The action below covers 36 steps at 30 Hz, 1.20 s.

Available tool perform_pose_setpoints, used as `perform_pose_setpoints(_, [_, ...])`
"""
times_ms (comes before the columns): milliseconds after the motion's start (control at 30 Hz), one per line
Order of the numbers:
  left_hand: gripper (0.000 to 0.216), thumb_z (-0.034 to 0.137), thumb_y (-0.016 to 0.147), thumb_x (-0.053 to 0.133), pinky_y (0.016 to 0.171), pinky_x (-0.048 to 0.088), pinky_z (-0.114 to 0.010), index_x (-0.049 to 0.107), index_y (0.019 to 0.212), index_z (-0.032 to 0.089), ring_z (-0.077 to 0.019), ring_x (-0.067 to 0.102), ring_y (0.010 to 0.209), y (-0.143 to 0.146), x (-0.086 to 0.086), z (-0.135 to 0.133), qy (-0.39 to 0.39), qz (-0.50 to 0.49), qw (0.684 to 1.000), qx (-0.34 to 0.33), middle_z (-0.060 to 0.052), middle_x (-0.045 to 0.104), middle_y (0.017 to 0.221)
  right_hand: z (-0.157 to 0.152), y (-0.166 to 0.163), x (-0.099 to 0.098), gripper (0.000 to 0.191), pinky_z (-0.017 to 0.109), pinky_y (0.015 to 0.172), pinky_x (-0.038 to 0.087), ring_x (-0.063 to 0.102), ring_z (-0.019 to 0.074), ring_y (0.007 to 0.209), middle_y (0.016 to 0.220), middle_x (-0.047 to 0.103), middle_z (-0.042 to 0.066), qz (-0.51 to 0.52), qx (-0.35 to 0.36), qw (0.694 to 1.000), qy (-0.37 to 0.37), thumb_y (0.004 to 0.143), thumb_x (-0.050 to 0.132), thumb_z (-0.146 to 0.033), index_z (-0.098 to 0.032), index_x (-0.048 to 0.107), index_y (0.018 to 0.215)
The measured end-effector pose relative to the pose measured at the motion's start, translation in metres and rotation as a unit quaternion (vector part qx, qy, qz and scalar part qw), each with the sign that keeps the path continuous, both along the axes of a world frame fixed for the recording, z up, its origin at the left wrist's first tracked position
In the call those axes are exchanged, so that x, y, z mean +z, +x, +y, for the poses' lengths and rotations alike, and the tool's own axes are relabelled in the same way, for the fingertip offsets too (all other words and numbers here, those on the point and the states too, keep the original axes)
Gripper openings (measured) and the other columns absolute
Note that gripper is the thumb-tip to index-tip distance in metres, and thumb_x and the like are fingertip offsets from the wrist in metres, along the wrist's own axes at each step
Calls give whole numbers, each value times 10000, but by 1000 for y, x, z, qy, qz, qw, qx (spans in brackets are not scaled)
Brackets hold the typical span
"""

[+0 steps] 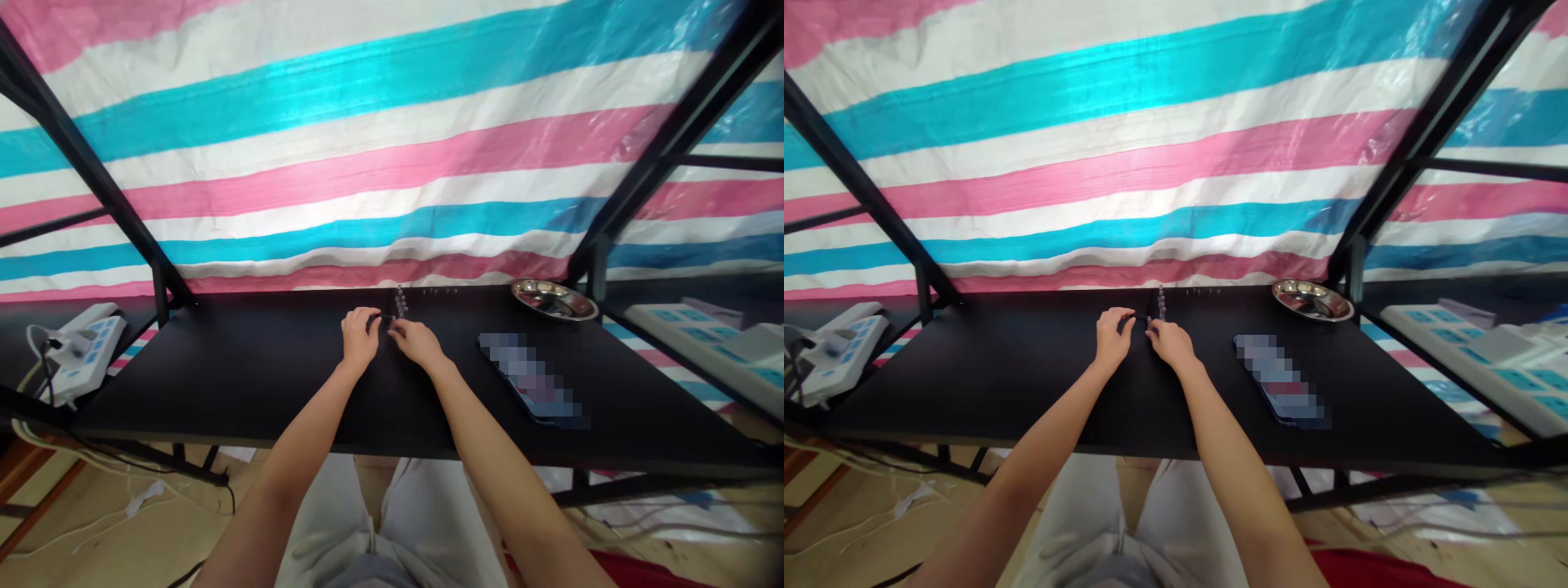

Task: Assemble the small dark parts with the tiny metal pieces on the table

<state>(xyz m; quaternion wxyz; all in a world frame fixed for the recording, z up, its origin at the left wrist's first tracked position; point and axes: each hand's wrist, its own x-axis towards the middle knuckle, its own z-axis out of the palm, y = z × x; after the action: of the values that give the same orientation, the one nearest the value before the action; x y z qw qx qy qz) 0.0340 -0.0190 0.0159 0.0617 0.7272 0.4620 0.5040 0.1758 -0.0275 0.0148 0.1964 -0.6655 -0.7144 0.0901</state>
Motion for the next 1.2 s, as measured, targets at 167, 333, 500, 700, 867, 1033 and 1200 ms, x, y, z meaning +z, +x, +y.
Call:
perform_pose_setpoints(167, [127, 189, 821, 518, 792, 407, -318, 607, 912, 189, -168, 538, 848, -1, 2, -1, -4, -14, 1000, -5, -40, 636, 923, -2, -2, 3, 203, 233, 602, 355, 602, 160, 720, 809, 667, 39, 0, 23, 1000, 3, 851, 461, -302, -231, 604, 975])
perform_pose_setpoints(333, [179, 219, 842, 489, 820, 425, -322, 619, 963, 198, -167, 546, 890, 0, 4, -4, 5, -13, 1000, -18, -55, 632, 964, -4, -4, 4, 193, 234, 601, 347, 603, 165, 742, 841, 668, 43, -2, 38, 999, -4, 856, 452, -282, -235, 592, 982])
perform_pose_setpoints(500, [288, 243, 864, 444, 894, 419, -339, 585, 1114, 230, -165, 535, 980, 1, 3, -6, 16, 11, 998, -55, -63, 602, 1054, -4, -6, 4, 170, 235, 589, 335, 603, 165, 731, 836, 664, 55, 0, 46, 999, 4, 866, 438, -272, -213, 571, 953])
perform_pose_setpoints(700, [271, 211, 862, 431, 872, 441, -315, 592, 1080, 210, -153, 542, 965, 3, -2, -4, -3, 5, 997, -78, -63, 588, 1048, -2, -6, 4, 145, 234, 579, 324, 587, 157, 709, 806, 649, 43, 38, 32, 998, 46, 857, 453, -297, -199, 555, 888])
perform_pose_setpoints(867, [277, 212, 822, 493, 766, 468, -285, 541, 1092, 182, -130, 566, 835, 4, -5, 0, -38, -60, 995, -71, -69, 589, 1050, -1, -5, 2, 154, 234, 604, 347, 578, 154, 715, 808, 646, 30, 75, 44, 993, 80, 847, 467, -310, -202, 566, 894])
perform_pose_setpoints(1033, [134, 237, 800, 518, 663, 458, -253, 594, 887, 169, -118, 565, 732, 5, -7, 4, -86, -94, 989, -78, -46, 608, 873, -2, -6, 4, 178, 241, 648, 382, 577, 155, 731, 831, 650, 42, 99, 64, 989, 85, 842, 456, -290, -198, 586, 923])
perform_pose_setpoints(1200, [101, 254, 760, 556, 624, 451, -239, 592, 791, 165, -100, 547, 656, 5, -8, 6, -122, -109, 984, -76, -27, 602, 810, -2, -9, 2, 221, 258, 687, 412, 577, 162, 749, 856, 647, 56, 116, 66, 986, 100, 829, 445, -261, -191, 595, 976])
